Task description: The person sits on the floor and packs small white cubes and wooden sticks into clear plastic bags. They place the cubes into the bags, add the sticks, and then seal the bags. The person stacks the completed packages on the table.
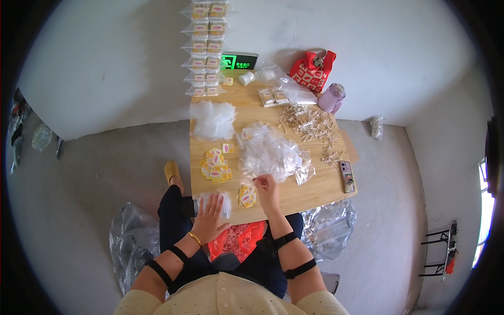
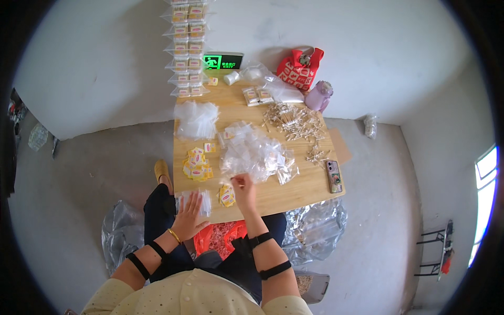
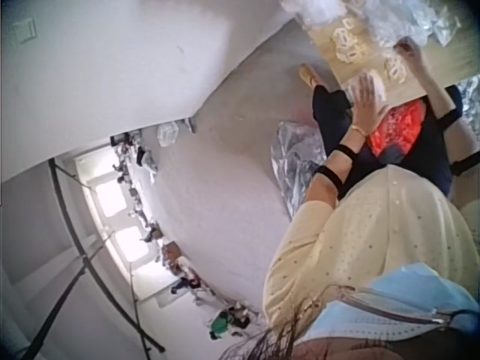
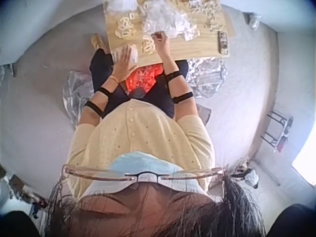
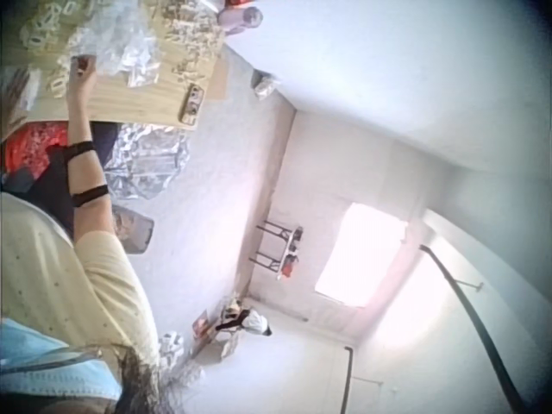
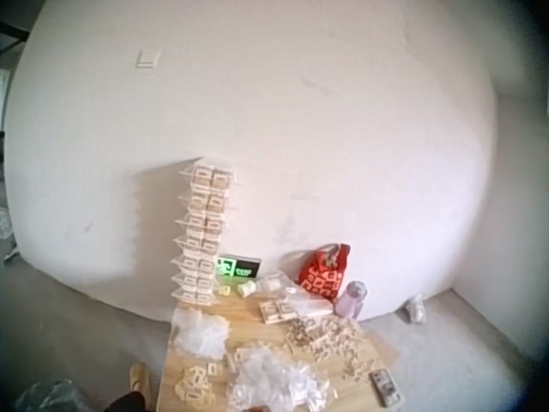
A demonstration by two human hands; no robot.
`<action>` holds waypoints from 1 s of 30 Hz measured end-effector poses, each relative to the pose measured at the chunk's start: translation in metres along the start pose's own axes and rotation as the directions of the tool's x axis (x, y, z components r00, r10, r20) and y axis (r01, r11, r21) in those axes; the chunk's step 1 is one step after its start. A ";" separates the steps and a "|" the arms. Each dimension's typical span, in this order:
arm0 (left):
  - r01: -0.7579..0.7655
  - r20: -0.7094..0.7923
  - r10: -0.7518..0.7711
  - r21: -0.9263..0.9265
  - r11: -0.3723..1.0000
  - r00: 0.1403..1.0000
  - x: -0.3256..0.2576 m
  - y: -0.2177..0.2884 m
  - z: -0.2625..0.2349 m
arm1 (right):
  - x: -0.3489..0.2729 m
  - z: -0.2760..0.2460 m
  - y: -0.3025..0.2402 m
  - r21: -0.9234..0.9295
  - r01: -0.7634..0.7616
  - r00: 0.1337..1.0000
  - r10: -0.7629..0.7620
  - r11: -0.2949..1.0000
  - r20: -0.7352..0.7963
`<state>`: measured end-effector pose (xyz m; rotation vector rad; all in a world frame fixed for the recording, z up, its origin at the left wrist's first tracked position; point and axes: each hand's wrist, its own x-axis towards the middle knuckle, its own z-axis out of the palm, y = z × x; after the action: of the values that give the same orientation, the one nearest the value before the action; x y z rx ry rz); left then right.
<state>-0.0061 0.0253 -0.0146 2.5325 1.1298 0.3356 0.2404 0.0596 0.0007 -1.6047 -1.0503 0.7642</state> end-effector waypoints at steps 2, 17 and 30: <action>0.051 -0.054 -0.055 -0.073 0.996 0.997 0.004 0.004 -0.018 | -0.010 0.011 -0.008 0.122 0.027 0.977 -0.052 0.992 0.209; -0.033 0.063 0.025 0.137 0.990 0.998 -0.012 -0.018 0.007 | 0.009 0.052 -0.026 -0.680 0.459 0.888 -0.310 0.571 0.339; 0.167 -0.073 -0.187 -0.215 0.962 0.980 0.033 -0.008 -0.060 | 0.032 -0.005 -0.073 -0.241 0.345 0.920 -0.276 0.907 0.278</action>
<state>-0.0106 0.0678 0.0397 2.2359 1.2741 0.5004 0.2392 0.0938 0.0728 -1.5498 -1.6130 0.6141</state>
